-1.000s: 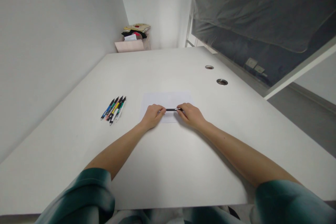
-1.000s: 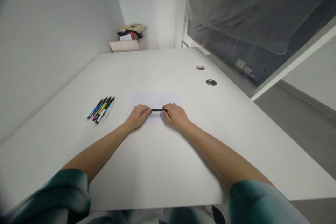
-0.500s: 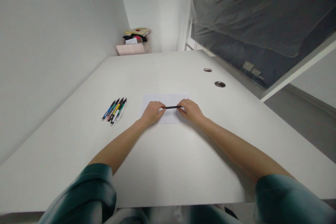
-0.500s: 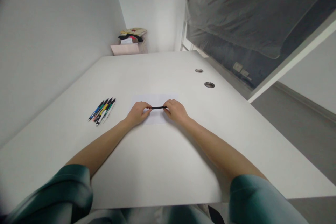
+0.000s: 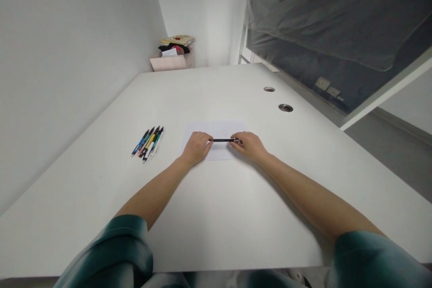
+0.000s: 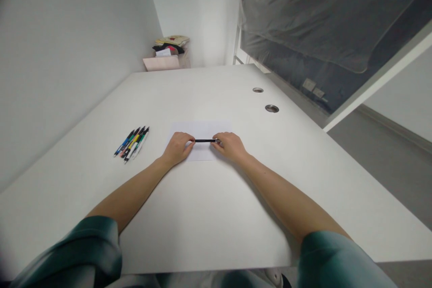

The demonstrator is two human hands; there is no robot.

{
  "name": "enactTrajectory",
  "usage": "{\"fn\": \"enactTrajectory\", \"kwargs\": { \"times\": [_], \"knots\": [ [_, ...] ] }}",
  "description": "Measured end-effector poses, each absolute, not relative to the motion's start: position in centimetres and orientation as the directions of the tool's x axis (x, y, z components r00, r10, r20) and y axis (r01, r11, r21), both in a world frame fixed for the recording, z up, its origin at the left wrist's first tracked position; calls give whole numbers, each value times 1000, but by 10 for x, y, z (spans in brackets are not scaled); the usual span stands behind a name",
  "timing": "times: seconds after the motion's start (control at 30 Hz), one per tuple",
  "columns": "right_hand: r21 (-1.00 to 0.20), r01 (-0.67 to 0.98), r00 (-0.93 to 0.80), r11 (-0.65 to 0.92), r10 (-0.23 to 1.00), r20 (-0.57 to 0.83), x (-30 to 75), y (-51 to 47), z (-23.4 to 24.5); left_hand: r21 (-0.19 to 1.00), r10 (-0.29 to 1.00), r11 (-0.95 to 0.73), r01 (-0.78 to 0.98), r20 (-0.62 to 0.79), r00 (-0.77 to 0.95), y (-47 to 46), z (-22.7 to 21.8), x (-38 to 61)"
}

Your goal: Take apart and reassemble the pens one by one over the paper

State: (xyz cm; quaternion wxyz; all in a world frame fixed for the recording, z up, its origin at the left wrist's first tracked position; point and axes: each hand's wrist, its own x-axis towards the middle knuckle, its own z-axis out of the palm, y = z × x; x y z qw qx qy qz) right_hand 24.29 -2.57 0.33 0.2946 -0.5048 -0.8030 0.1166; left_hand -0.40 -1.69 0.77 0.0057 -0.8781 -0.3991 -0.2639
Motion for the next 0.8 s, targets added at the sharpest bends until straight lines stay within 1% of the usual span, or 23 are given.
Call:
{"fn": "enactTrajectory", "kwargs": {
  "times": [0.07, 0.1, 0.13, 0.17, 0.2, 0.23, 0.3, 0.37, 0.4, 0.47, 0.53, 0.7, 0.8],
  "knots": [
    [-674, 630, -252, 386, 923, 292, 246, -25, 5, 202, 719, -654, 729, 465, 517, -15, 8, -6],
    [-782, 526, -223, 335, 941, 253, 248, -24, 5, 204, 732, -638, 742, 460, 503, -15, 8, -7],
    [-876, 395, -198, 277, 957, 213, 249, -22, 6, 207, 744, -624, 754, 454, 491, -14, 8, -8],
    [-944, 250, -175, 213, 969, 172, 250, -21, 7, 210, 753, -613, 761, 448, 483, -13, 7, -8],
    [-983, 108, -154, 147, 980, 130, 250, -20, 9, 212, 757, -609, 764, 442, 481, -13, 7, -8],
    [-996, -24, -136, 84, 987, 87, 250, -19, 11, 212, 757, -611, 762, 437, 485, -13, 7, -8],
    [-970, -241, -129, -29, 992, 3, 248, -19, 15, 206, 743, -629, 749, 441, 503, -14, 7, -7],
    [-910, -396, -165, -122, 985, -60, 246, -20, 19, 193, 720, -651, 734, 464, 516, -15, 7, -5],
    [-881, -449, -185, -153, 980, -76, 245, -21, 20, 187, 708, -660, 728, 479, 519, -16, 7, -4],
    [-844, -505, -204, -181, 975, -87, 244, -23, 21, 178, 690, -671, 720, 508, 517, -18, 7, -3],
    [-845, -509, -188, -165, 979, -78, 243, -25, 20, 176, 680, -676, 716, 525, 512, -19, 7, -2],
    [-927, -364, -117, -93, 992, -54, 243, -25, 19, 189, 678, -679, 709, 531, 508, -20, 7, -1],
    [-951, -300, -94, -76, 994, -50, 241, -23, 19, 200, 685, -677, 708, 524, 507, -21, 9, 1]
  ]
}}
